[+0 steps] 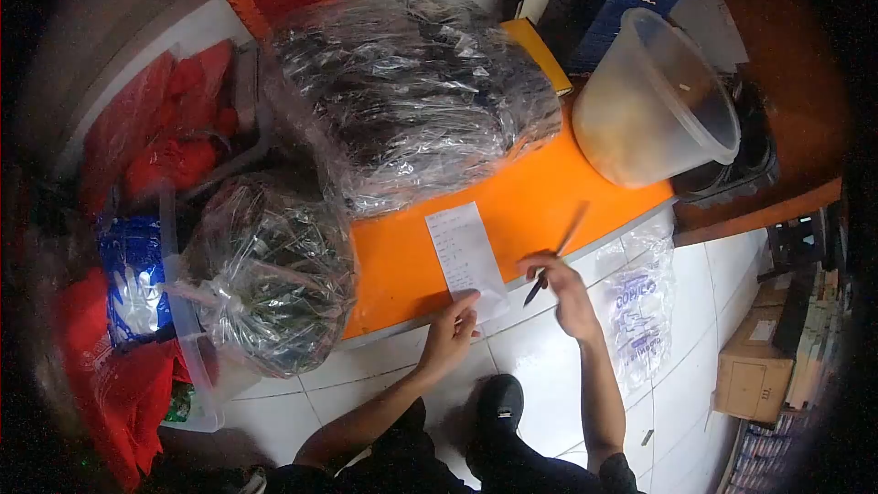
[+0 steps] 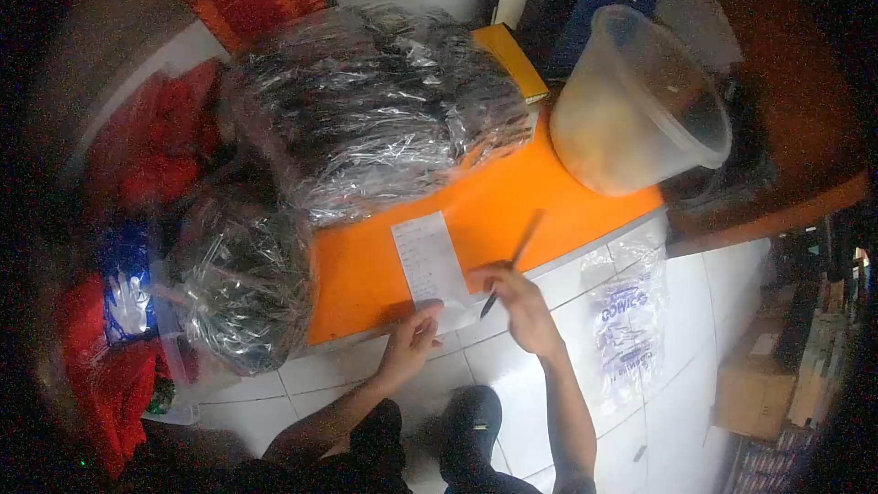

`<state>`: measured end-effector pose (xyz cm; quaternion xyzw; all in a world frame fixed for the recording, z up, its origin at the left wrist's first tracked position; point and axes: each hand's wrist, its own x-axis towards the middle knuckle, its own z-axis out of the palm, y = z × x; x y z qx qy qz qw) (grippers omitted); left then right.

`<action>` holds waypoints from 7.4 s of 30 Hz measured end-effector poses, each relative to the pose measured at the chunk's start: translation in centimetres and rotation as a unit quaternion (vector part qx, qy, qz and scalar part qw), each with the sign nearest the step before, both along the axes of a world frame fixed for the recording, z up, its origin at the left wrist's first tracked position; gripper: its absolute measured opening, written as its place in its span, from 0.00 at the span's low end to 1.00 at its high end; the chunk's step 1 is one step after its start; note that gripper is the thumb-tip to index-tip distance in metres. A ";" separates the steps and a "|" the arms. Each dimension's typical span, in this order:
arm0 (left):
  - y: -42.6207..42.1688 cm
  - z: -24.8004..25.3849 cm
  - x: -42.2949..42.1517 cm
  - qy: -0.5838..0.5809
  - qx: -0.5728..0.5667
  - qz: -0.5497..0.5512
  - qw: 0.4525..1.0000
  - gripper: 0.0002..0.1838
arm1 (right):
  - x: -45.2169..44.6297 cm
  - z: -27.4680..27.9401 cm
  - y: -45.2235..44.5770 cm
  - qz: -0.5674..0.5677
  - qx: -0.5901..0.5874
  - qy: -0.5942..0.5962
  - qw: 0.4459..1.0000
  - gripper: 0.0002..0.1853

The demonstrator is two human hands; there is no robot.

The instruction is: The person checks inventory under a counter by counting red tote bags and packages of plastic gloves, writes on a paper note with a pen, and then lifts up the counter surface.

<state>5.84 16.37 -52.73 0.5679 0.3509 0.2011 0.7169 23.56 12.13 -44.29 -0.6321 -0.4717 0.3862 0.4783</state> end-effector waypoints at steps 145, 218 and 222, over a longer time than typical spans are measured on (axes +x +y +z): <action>10.3 17.4 -18.8 -0.436 -0.154 0.262 0.847 0.30 | -17.8 14.0 11.1 0.423 0.128 -0.418 0.794 0.39; 5.3 19.1 -19.6 -0.129 0.094 0.362 0.918 0.18 | -17.4 16.3 11.6 0.268 0.207 -0.489 0.804 0.09; 4.4 17.9 -19.9 0.116 0.384 0.253 0.881 0.21 | -17.0 17.8 11.6 0.232 0.192 -0.446 0.843 0.09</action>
